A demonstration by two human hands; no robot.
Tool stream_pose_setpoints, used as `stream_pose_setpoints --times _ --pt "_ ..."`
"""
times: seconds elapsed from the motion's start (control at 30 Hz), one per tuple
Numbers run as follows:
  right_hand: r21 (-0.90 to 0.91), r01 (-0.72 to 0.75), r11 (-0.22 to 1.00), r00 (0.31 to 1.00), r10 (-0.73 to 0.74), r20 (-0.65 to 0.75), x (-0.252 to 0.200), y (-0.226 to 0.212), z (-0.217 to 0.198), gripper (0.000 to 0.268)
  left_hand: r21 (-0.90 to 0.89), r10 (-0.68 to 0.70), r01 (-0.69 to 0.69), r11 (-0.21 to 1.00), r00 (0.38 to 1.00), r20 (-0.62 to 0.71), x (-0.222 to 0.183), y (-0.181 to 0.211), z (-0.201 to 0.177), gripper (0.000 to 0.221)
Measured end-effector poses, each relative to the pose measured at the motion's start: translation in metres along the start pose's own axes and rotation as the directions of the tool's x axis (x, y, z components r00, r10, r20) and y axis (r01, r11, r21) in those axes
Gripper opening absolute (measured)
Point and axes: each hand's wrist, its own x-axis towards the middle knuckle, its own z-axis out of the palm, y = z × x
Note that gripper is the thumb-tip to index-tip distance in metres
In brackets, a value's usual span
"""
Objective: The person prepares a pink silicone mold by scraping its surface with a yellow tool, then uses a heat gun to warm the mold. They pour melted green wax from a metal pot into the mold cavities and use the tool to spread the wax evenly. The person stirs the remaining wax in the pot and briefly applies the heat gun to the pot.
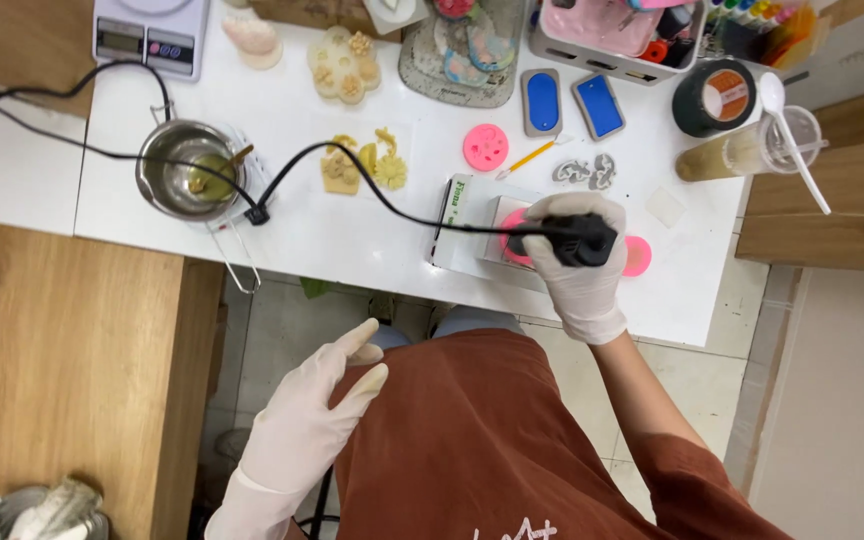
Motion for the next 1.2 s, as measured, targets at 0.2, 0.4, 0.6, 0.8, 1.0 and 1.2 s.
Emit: stream_pose_setpoints --times 0.2,0.4,0.6,0.8,1.0,1.2 --pt "-0.180 -0.125 0.976 0.992 0.129 0.008 -0.026 -0.043 0.010 0.049 0.173 0.210 -0.231 0.958 0.969 0.129 0.026 0.013 -0.003 0.049" --pt "-0.463 -0.095 0.881 0.995 0.079 -0.053 -0.058 -0.058 0.016 0.050 0.246 0.429 -0.481 0.841 0.871 0.240 0.043 0.000 0.005 0.046" --pt "-0.396 -0.044 0.917 0.992 -0.007 -0.124 -0.079 -0.053 0.029 0.044 0.276 0.450 -0.553 0.786 0.818 0.359 0.052 0.010 -0.003 0.054" --pt "-0.364 -0.035 0.931 0.988 -0.023 -0.152 -0.081 -0.057 0.037 0.042 0.247 0.431 -0.539 0.805 0.818 0.380 0.060 0.009 -0.008 0.070" --pt "-0.369 -0.035 0.929 0.986 -0.028 -0.162 -0.092 -0.059 0.035 0.041 0.280 0.378 -0.519 0.807 0.820 0.430 0.058 0.008 -0.008 0.075" --pt "-0.392 -0.034 0.919 0.984 -0.039 -0.176 -0.094 -0.062 0.029 0.039 0.217 0.349 -0.471 0.855 0.832 0.431 0.057 0.014 -0.002 0.073"
